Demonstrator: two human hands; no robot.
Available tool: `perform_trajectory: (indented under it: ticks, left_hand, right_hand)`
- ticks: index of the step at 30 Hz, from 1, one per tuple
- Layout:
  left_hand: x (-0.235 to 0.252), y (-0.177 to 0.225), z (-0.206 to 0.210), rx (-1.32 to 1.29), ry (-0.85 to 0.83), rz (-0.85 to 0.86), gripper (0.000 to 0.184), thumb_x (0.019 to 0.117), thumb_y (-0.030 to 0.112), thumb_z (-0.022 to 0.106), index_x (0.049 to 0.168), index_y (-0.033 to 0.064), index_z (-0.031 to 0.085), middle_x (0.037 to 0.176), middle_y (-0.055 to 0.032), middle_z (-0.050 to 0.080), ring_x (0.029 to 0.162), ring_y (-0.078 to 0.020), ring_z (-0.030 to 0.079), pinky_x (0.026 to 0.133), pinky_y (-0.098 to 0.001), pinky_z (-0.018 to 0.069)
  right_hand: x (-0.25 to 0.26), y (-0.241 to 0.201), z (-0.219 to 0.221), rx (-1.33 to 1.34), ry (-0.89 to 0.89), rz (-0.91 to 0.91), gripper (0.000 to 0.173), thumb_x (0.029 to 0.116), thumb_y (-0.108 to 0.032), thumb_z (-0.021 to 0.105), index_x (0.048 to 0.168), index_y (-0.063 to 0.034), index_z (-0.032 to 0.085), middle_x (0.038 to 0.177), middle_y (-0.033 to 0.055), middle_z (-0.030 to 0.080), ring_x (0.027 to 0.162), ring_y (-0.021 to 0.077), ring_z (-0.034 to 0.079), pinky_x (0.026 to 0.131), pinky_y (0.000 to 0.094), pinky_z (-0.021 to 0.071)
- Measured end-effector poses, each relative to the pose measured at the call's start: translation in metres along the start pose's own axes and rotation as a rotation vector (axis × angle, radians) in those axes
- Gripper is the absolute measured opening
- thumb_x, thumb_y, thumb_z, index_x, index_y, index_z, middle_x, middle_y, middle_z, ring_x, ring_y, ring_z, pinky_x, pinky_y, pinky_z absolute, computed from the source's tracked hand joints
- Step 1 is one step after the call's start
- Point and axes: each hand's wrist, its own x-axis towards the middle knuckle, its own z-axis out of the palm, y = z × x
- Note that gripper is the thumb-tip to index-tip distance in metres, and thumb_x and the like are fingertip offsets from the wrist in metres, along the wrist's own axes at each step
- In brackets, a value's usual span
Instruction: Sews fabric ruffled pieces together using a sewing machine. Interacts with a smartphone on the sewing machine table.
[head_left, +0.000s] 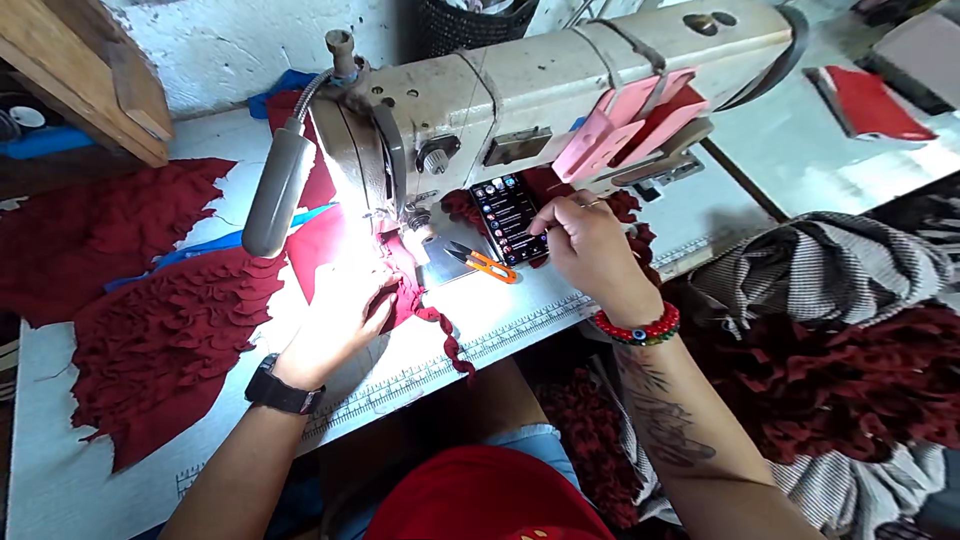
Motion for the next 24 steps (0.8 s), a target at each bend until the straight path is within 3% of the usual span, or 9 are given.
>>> perform_trajectory:
  ticks: [2,6,9,11,15,22,24]
  left_hand:
    - [0.001,0.001,-0.002,0.001,-0.013,-0.006,0.030,0.0995,0.028,0.054,0.113,0.0142,0.077,0.118,-0.0049,0.071,0.116,-0.0252,0.062,0.098,-0.0557,0.0417]
    - [0.000,0.003,-0.003,-0.001,-0.029,-0.021,0.031,0.1007,0.030,0.054,0.116,0.0133,0.076,0.120,-0.0065,0.070,0.118,-0.0262,0.062,0.100,-0.0568,0.0407]
    - [0.000,0.004,-0.002,-0.022,-0.008,-0.008,0.030,0.0981,0.027,0.058,0.114,0.0101,0.077,0.121,-0.0088,0.070,0.120,-0.0276,0.061,0.102,-0.0569,0.0405]
    - [0.001,0.006,-0.002,-0.013,-0.009,-0.002,0.028,0.0963,0.024,0.060,0.112,0.0086,0.078,0.120,-0.0096,0.069,0.119,-0.0288,0.061,0.101,-0.0574,0.0414]
    - [0.000,0.006,-0.003,0.017,-0.014,0.002,0.027,0.0969,0.024,0.059,0.112,0.0106,0.078,0.123,-0.0078,0.069,0.120,-0.0279,0.061,0.101,-0.0573,0.0410]
    - [-0.001,0.005,-0.003,0.016,-0.031,-0.006,0.030,0.0994,0.027,0.057,0.116,0.0107,0.076,0.121,-0.0083,0.070,0.118,-0.0278,0.061,0.101,-0.0563,0.0409]
    - [-0.001,0.007,-0.004,0.016,-0.033,-0.011,0.030,0.0984,0.025,0.057,0.116,0.0090,0.075,0.120,-0.0099,0.070,0.117,-0.0296,0.063,0.101,-0.0587,0.0404]
  right_hand:
    - [-0.004,-0.020,0.002,0.055,-0.018,-0.001,0.025,0.0929,-0.006,0.049,0.100,-0.0075,0.072,0.095,0.0088,0.071,0.096,0.0296,0.066,0.083,0.0533,0.0524]
    - [-0.016,-0.073,0.023,0.198,-0.136,-0.044,0.024,0.1008,-0.019,0.054,0.113,-0.0114,0.074,0.095,0.0014,0.073,0.084,0.0147,0.070,0.076,0.0410,0.0597]
    - [-0.020,-0.108,0.047,0.232,-0.189,-0.113,0.026,0.1018,-0.031,0.057,0.111,-0.0118,0.074,0.086,0.0004,0.070,0.078,0.0141,0.068,0.070,0.0375,0.0576]
    - [-0.021,-0.122,0.059,0.152,-0.225,-0.136,0.031,0.1020,-0.035,0.058,0.114,-0.0099,0.073,0.094,0.0053,0.071,0.087,0.0199,0.070,0.076,0.0402,0.0584]
    - [-0.026,-0.129,0.074,0.008,-0.262,-0.118,0.029,0.0993,-0.026,0.060,0.116,-0.0060,0.072,0.096,0.0116,0.071,0.089,0.0275,0.071,0.073,0.0437,0.0586]
    - [-0.021,-0.134,0.062,0.013,-0.330,-0.030,0.028,0.0986,-0.015,0.055,0.118,-0.0035,0.072,0.088,0.0139,0.069,0.081,0.0293,0.070,0.068,0.0461,0.0572]
    - [-0.014,-0.135,0.055,0.135,-0.392,0.026,0.035,0.1005,-0.012,0.050,0.128,-0.0029,0.069,0.098,0.0158,0.070,0.089,0.0296,0.070,0.076,0.0480,0.0574]
